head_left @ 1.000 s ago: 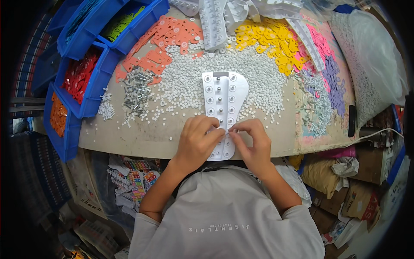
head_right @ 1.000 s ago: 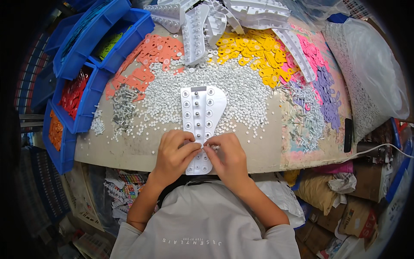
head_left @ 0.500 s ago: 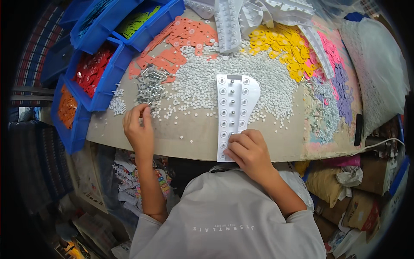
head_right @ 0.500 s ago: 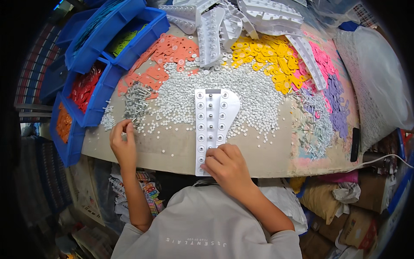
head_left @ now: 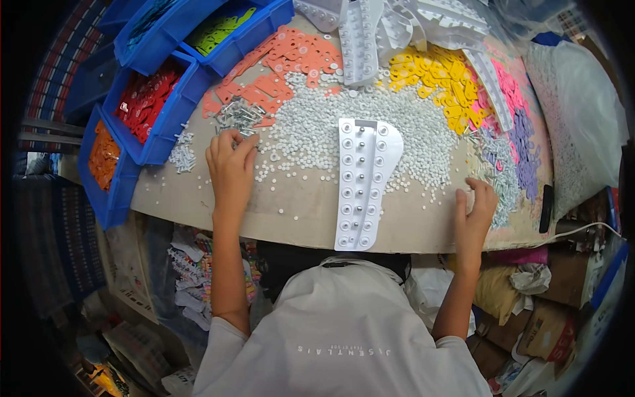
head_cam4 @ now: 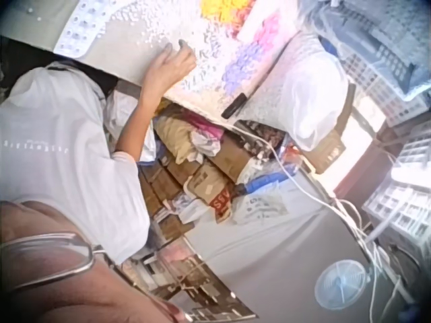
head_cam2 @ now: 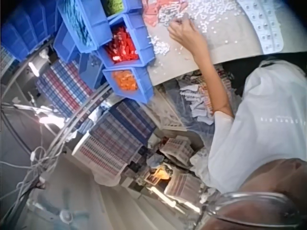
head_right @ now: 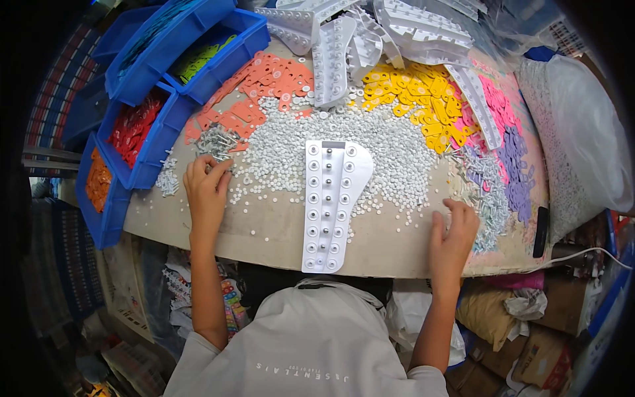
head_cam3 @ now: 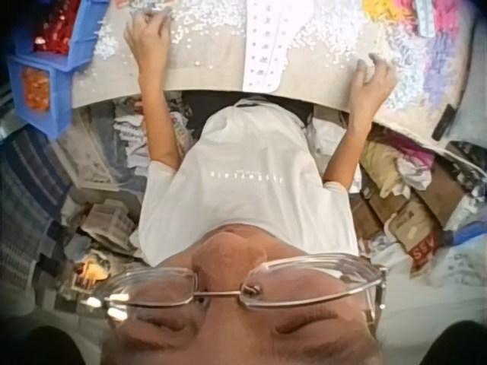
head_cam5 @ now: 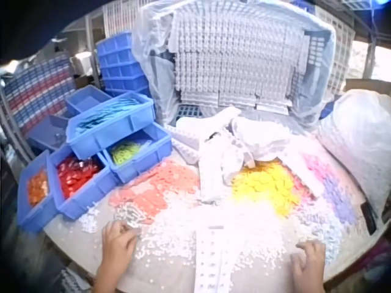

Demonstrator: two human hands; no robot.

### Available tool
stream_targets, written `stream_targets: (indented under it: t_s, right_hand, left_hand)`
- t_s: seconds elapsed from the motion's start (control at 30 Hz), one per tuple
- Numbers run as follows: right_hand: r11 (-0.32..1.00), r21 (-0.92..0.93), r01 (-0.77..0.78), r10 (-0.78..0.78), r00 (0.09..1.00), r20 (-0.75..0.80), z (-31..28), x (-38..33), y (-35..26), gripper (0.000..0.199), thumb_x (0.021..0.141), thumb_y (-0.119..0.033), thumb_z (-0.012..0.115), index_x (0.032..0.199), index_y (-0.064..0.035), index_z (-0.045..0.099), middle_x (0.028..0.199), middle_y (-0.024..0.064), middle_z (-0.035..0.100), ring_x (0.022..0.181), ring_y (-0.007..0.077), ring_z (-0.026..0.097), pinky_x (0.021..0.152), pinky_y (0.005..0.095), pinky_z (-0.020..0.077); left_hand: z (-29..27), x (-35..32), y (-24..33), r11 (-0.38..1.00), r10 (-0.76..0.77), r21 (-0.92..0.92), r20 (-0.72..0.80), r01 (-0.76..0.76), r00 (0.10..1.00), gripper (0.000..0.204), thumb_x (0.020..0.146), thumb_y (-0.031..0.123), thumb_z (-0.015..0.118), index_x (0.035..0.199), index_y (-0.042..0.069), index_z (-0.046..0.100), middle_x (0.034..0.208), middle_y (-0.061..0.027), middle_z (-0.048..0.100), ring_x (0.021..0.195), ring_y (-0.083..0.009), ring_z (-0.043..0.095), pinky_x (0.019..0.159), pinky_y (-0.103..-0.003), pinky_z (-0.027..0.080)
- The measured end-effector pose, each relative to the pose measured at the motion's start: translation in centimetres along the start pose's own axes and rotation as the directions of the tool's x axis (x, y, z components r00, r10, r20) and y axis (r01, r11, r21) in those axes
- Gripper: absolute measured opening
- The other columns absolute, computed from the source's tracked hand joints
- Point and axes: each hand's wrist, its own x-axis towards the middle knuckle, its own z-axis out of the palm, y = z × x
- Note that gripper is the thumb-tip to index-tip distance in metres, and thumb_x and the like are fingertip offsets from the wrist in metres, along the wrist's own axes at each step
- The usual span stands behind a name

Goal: Assembling a toy xylophone by placing various colored plates onto a white plastic base and securing them with pins.

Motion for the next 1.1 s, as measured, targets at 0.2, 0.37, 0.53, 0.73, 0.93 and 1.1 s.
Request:
stream_targets:
  t_s: [0.2, 0.37, 0.53, 0.73, 0.93, 1.1]
  right_hand:
    - [0.962, 0.24, 0.132, -0.138, 0.99, 0.006, 3.1, -2.8, -2.9, 0.02, 0.089, -0.002, 0.066, 0.108, -0.0021, 0.065, 0.109, 0.0156, 0.062, 0.106, 0.0329, 0.056, 0.095, 0.0409, 0.0445]
    - [0.914, 0.36, 0.185, -0.178, 0.983, -0.052, 5.9, -4.1, -4.3, 0.021, 0.085, 0.003, 0.068, 0.106, -0.0011, 0.066, 0.104, 0.0146, 0.065, 0.098, 0.032, 0.059, 0.087, 0.0401, 0.0471]
    - [0.897, 0.393, 0.204, -0.198, 0.979, -0.055, 6.0, -3.7, -4.6, 0.019, 0.085, 0.004, 0.067, 0.104, -0.0006, 0.065, 0.099, 0.0127, 0.067, 0.092, 0.0308, 0.06, 0.082, 0.0395, 0.0478]
    - [0.889, 0.389, 0.24, -0.239, 0.97, -0.052, 6.1, -3.8, -4.3, 0.018, 0.086, 0.007, 0.066, 0.103, -0.0003, 0.065, 0.097, 0.013, 0.065, 0.088, 0.0284, 0.06, 0.076, 0.0351, 0.0494]
    - [0.883, 0.418, 0.212, -0.22, 0.975, -0.03, 6.1, -3.7, -4.4, 0.017, 0.086, 0.007, 0.066, 0.102, 0.0, 0.065, 0.095, 0.0131, 0.064, 0.086, 0.0289, 0.059, 0.076, 0.036, 0.0489]
    - [0.888, 0.415, 0.197, -0.21, 0.978, -0.016, 6.0, -3.8, -4.4, 0.017, 0.084, 0.006, 0.067, 0.1, -0.0003, 0.065, 0.094, 0.0125, 0.067, 0.088, 0.0312, 0.06, 0.078, 0.0396, 0.0484]
  left_hand:
    - [-0.2, 0.5, 0.4, 0.998, 0.021, -0.063, -0.045, -0.024, 0.999, 0.014, 0.083, 0.005, 0.073, 0.097, 0.006, 0.072, 0.101, -0.0055, 0.06, 0.099, -0.0263, 0.055, 0.09, -0.039, 0.041]
    - [-2.8, -1.0, 5.8, 0.755, -0.165, -0.607, 0.191, 0.248, 0.968, 0.014, 0.083, 0.0, 0.072, 0.097, 0.002, 0.072, 0.095, -0.0085, 0.069, 0.082, -0.0224, 0.062, 0.077, -0.034, 0.05]
    - [-2.2, -4.6, 9.7, 0.601, 0.197, -0.791, 0.286, 0.116, 0.938, 0.013, 0.079, 0.0, 0.075, 0.092, 0.003, 0.074, 0.096, -0.0063, 0.071, 0.085, -0.0205, 0.063, 0.079, -0.032, 0.045]
    - [-0.6, -6.0, 11.2, 0.714, 0.382, -0.688, 0.222, -0.133, 0.897, 0.014, 0.077, 0.011, 0.078, 0.089, 0.009, 0.072, 0.099, -0.0029, 0.061, 0.096, -0.0243, 0.058, 0.085, -0.039, 0.042]
    - [-0.6, -6.0, 11.4, 0.749, 0.423, -0.621, 0.176, -0.233, 0.889, 0.016, 0.077, 0.01, 0.077, 0.092, 0.01, 0.071, 0.099, -0.0028, 0.061, 0.097, -0.024, 0.059, 0.084, -0.039, 0.042]
    - [-1.0, -6.2, 11.2, 0.734, 0.501, -0.604, 0.171, -0.312, 0.848, 0.018, 0.075, 0.007, 0.073, 0.093, 0.01, 0.07, 0.099, -0.0027, 0.061, 0.097, -0.0234, 0.059, 0.083, -0.038, 0.044]
